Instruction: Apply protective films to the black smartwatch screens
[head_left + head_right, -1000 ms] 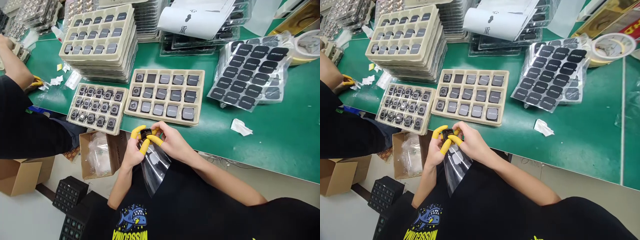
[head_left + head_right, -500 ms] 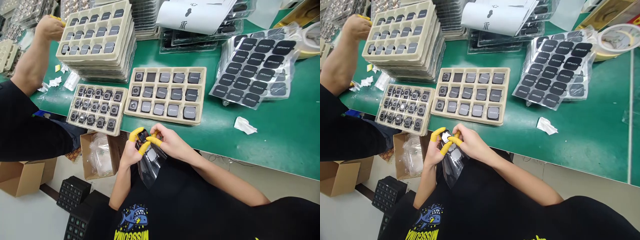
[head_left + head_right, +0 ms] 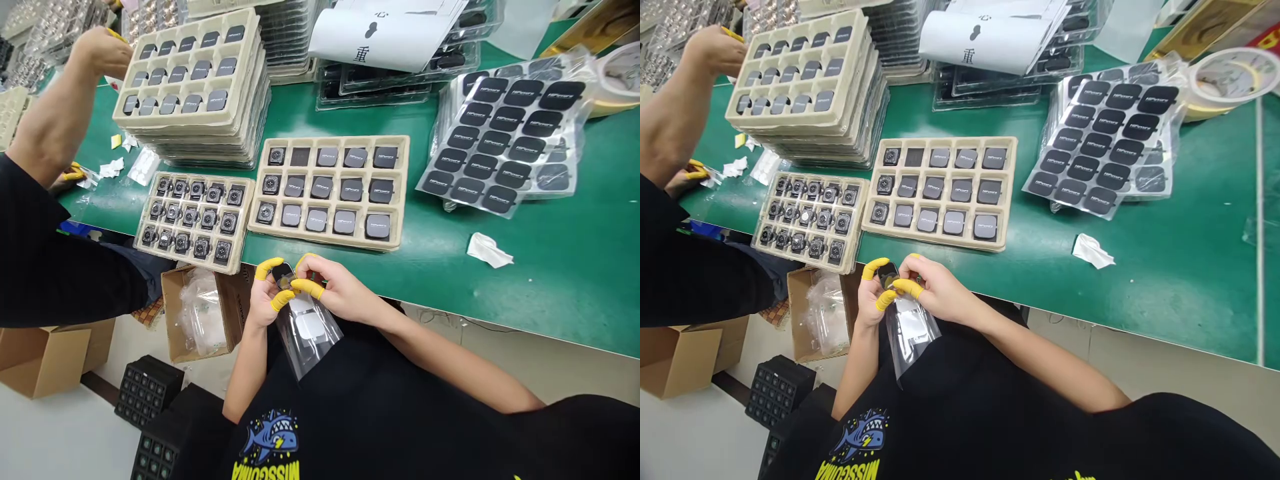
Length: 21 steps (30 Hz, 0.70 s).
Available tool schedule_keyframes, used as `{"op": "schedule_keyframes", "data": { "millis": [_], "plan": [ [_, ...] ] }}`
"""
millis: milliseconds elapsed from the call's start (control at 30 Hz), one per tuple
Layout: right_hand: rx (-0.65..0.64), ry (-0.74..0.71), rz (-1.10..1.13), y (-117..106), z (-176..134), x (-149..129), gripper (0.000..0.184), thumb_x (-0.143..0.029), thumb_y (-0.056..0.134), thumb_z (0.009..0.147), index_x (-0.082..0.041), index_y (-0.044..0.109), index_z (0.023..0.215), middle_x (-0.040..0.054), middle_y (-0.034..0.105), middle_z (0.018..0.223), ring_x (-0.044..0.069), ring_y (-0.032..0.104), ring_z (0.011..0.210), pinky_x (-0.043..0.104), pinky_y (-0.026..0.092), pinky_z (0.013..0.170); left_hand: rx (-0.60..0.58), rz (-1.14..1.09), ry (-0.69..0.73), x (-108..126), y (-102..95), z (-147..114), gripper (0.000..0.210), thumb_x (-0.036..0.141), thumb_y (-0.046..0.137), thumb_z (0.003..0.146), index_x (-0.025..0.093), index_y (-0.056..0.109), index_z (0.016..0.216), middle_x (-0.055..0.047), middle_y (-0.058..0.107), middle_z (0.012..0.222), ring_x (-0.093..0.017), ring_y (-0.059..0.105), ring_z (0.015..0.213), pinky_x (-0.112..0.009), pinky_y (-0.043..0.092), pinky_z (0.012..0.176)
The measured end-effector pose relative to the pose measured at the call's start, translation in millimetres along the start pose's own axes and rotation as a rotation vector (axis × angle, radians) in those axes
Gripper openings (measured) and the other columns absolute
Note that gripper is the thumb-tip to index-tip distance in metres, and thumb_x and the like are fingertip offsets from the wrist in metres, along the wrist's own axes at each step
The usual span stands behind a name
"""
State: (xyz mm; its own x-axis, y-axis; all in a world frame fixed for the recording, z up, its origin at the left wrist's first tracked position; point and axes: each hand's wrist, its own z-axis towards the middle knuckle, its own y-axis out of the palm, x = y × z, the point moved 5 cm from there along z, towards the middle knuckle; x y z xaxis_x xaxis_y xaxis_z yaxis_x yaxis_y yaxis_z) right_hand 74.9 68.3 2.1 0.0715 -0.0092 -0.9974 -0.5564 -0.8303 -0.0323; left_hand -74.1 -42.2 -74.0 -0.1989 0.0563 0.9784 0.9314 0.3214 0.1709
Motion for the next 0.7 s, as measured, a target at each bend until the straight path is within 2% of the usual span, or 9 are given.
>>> {"op": "schedule_keyframes", "data": {
  "millis": [167, 333, 400, 467, 533, 567, 633, 700],
  "plan": [
    [0.044, -0.061, 0.030, -1.5, -3.3, -3.0, 0.035, -0.051, 0.072, 0.107, -0.026, 0.058, 0.087, 0.0019, 0.062, 0.089, 0.019, 0.055, 0.080, 0.033, 0.043, 0.069, -0.001, -0.058, 0.037, -1.9, 5.8, 4.8, 0.081, 0.078, 0.089, 0.081, 0.026, 0.058, 0.135, -0.001, 0.072, 0.099, -0.015, 0.069, 0.072, -0.030, 0.056, 0.068],
    [0.040, -0.033, 0.184, 4.4, -3.3, 1.0, 0.044, -0.067, 0.067, 0.108, -0.028, 0.055, 0.092, 0.0028, 0.068, 0.091, 0.020, 0.060, 0.078, 0.034, 0.049, 0.068, 0.024, -0.071, 0.000, 2.5, 10.0, 12.6, 0.082, 0.080, 0.091, 0.075, 0.025, 0.061, 0.128, 0.002, 0.070, 0.085, -0.015, 0.067, 0.064, -0.029, 0.054, 0.061],
    [0.088, -0.061, 0.197, 4.4, -5.7, -1.3, 0.048, -0.072, 0.062, 0.109, -0.028, 0.053, 0.094, 0.0025, 0.068, 0.090, 0.020, 0.061, 0.077, 0.035, 0.050, 0.068, 0.050, -0.078, 0.027, 9.4, 10.0, 13.7, 0.080, 0.079, 0.093, 0.074, 0.025, 0.063, 0.126, 0.003, 0.069, 0.080, -0.014, 0.066, 0.062, -0.027, 0.053, 0.059],
    [0.178, -0.095, 0.137, -5.8, -10.5, -6.2, 0.049, -0.075, 0.060, 0.109, -0.028, 0.053, 0.093, 0.0028, 0.067, 0.091, 0.020, 0.061, 0.078, 0.035, 0.052, 0.070, 0.099, -0.079, 0.069, 18.8, 8.4, 11.0, 0.076, 0.074, 0.097, 0.072, 0.025, 0.068, 0.123, 0.003, 0.069, 0.080, -0.012, 0.065, 0.060, -0.024, 0.053, 0.058],
    [0.304, -0.104, 0.026, -34.8, -17.2, -10.0, 0.050, -0.075, 0.062, 0.107, -0.028, 0.056, 0.091, 0.0042, 0.067, 0.095, 0.020, 0.061, 0.081, 0.035, 0.054, 0.073, 0.177, -0.032, 0.096, 28.3, 2.6, 7.0, 0.073, 0.066, 0.103, 0.069, 0.024, 0.073, 0.120, 0.003, 0.071, 0.082, -0.011, 0.066, 0.060, -0.023, 0.054, 0.059],
    [0.386, -0.095, -0.046, -59.0, -22.4, -10.7, 0.049, -0.073, 0.065, 0.105, -0.027, 0.058, 0.090, 0.0051, 0.068, 0.097, 0.021, 0.062, 0.084, 0.036, 0.054, 0.076, 0.214, -0.004, 0.106, 32.7, -1.8, 6.3, 0.071, 0.063, 0.105, 0.067, 0.023, 0.075, 0.118, 0.002, 0.073, 0.085, -0.011, 0.067, 0.061, -0.022, 0.056, 0.059],
    [0.592, -0.040, -0.206, -126.5, -42.3, -10.2, 0.042, -0.065, 0.075, 0.101, -0.027, 0.062, 0.089, 0.0059, 0.070, 0.100, 0.023, 0.063, 0.090, 0.037, 0.055, 0.081, 0.283, 0.018, 0.145, 41.6, -11.2, 8.9, 0.070, 0.057, 0.108, 0.063, 0.021, 0.078, 0.114, 0.001, 0.075, 0.085, -0.012, 0.069, 0.062, -0.023, 0.058, 0.060],
    [0.843, 0.075, -0.357, -209.5, -79.0, -8.7, 0.032, -0.050, 0.083, 0.096, -0.026, 0.066, 0.088, 0.0048, 0.069, 0.099, 0.023, 0.062, 0.094, 0.038, 0.054, 0.087, 0.291, -0.008, 0.150, 49.6, -14.2, 14.6, 0.073, 0.050, 0.111, 0.057, 0.020, 0.078, 0.114, 0.001, 0.078, 0.079, -0.014, 0.069, 0.060, -0.023, 0.060, 0.059]
  ]
}}
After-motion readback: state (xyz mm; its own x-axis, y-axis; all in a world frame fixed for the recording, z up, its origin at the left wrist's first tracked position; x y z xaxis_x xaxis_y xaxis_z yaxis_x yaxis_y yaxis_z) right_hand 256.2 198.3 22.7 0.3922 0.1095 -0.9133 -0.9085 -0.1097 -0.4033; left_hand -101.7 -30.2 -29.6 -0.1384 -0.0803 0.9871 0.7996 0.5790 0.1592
